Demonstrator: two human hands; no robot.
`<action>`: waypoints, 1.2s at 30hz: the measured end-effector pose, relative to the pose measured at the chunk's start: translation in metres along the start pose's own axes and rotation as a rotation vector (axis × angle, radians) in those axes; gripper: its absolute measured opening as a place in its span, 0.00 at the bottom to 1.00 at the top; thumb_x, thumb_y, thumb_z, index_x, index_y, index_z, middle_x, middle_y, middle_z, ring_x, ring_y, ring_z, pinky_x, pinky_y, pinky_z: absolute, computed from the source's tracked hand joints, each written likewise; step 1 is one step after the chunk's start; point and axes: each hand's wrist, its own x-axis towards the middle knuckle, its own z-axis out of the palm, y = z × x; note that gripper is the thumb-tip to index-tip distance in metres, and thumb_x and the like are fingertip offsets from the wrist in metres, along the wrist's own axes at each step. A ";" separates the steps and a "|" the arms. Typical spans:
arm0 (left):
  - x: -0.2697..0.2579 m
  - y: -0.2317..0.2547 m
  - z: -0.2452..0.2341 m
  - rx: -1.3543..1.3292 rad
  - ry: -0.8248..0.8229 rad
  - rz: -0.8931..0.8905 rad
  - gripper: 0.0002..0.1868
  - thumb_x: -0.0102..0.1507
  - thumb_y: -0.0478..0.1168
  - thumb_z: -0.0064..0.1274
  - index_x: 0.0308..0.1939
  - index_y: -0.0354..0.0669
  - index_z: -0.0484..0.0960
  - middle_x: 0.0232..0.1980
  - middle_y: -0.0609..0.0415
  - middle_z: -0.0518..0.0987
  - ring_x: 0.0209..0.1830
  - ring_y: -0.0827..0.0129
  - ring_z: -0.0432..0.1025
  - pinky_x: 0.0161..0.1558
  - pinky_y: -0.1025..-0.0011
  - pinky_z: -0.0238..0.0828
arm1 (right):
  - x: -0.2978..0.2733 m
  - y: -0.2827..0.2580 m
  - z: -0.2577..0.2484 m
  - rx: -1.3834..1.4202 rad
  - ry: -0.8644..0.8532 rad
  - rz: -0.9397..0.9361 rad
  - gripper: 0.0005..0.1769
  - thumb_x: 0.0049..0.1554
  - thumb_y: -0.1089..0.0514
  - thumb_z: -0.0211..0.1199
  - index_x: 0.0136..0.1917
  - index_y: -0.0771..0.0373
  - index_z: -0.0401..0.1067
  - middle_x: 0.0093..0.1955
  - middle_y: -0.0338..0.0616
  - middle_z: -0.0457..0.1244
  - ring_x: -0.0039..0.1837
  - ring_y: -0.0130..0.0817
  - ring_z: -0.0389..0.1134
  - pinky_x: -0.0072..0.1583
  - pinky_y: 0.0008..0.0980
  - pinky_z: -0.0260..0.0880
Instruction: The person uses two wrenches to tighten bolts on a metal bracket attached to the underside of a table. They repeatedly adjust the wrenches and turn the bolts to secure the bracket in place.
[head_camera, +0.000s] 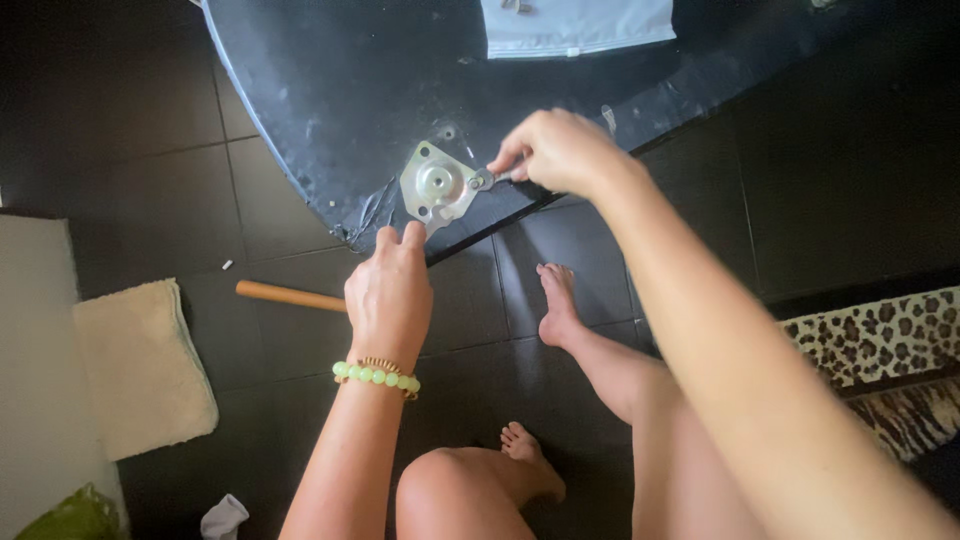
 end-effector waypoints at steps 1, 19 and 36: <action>-0.001 0.000 0.000 -0.005 -0.006 0.004 0.11 0.59 0.30 0.52 0.45 0.43 0.76 0.43 0.45 0.77 0.34 0.45 0.79 0.33 0.53 0.76 | 0.003 -0.001 -0.002 -0.120 0.034 -0.102 0.13 0.50 0.59 0.70 0.49 0.47 0.86 0.44 0.37 0.73 0.44 0.28 0.70 0.47 0.34 0.67; 0.003 0.002 0.002 0.020 -0.013 0.003 0.12 0.61 0.30 0.51 0.49 0.42 0.77 0.44 0.43 0.77 0.34 0.47 0.80 0.33 0.57 0.78 | -0.056 0.009 0.030 0.955 0.298 -0.027 0.03 0.61 0.58 0.61 0.48 0.58 0.74 0.45 0.35 0.68 0.44 0.29 0.67 0.49 0.28 0.71; -0.001 -0.010 0.000 -0.059 -0.010 0.047 0.12 0.61 0.30 0.49 0.48 0.45 0.76 0.40 0.45 0.75 0.33 0.49 0.79 0.33 0.55 0.76 | 0.060 -0.030 -0.023 -0.640 -0.158 -0.549 0.06 0.45 0.52 0.75 0.40 0.43 0.84 0.43 0.32 0.70 0.63 0.42 0.62 0.66 0.50 0.50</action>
